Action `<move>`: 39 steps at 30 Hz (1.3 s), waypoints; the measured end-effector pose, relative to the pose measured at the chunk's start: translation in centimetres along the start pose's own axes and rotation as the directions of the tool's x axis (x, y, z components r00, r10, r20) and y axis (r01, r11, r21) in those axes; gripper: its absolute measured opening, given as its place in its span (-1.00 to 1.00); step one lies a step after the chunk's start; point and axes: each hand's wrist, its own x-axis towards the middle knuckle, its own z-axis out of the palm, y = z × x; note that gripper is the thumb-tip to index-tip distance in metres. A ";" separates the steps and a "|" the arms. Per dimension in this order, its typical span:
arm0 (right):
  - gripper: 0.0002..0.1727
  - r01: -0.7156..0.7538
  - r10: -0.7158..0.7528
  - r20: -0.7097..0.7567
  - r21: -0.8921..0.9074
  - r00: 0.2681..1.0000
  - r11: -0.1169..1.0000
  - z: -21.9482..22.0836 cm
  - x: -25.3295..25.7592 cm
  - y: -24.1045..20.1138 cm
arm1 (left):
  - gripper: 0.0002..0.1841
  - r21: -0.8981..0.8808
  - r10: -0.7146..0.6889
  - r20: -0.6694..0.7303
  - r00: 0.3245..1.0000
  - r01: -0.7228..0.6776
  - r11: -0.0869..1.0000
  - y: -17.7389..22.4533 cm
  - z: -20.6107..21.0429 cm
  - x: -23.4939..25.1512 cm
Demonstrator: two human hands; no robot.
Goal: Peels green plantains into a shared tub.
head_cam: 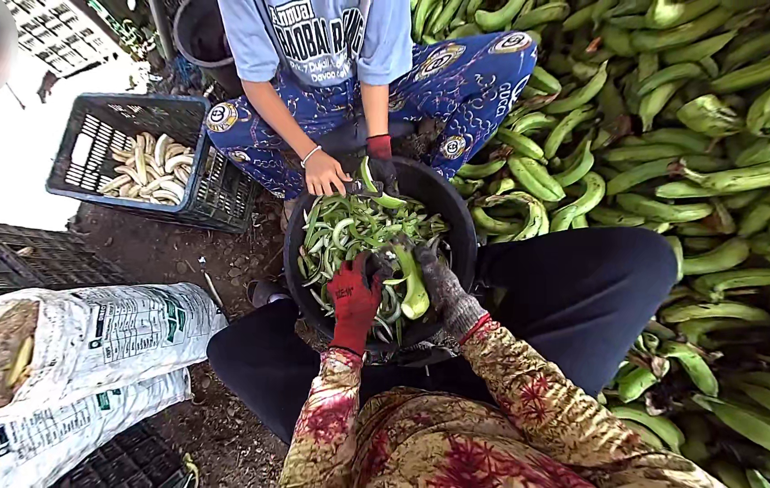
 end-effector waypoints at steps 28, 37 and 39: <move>-0.39 0.085 -0.120 0.109 0.279 0.987 0.956 -0.5 1.2 -1.3 | -0.54 -0.100 0.079 -0.001 0.997 -0.078 0.992 2.3 -4.0 0.8; -0.17 0.330 -0.283 -0.301 0.120 0.911 0.936 1.8 0.9 -5.3 | -0.48 -0.178 0.051 -0.032 0.998 -0.056 0.982 3.3 -2.7 -5.3; -0.16 0.321 -0.325 -0.310 -0.065 0.894 0.945 1.9 0.9 -5.0 | -0.51 -0.155 0.018 0.003 1.000 -0.017 0.988 3.2 -3.0 -4.5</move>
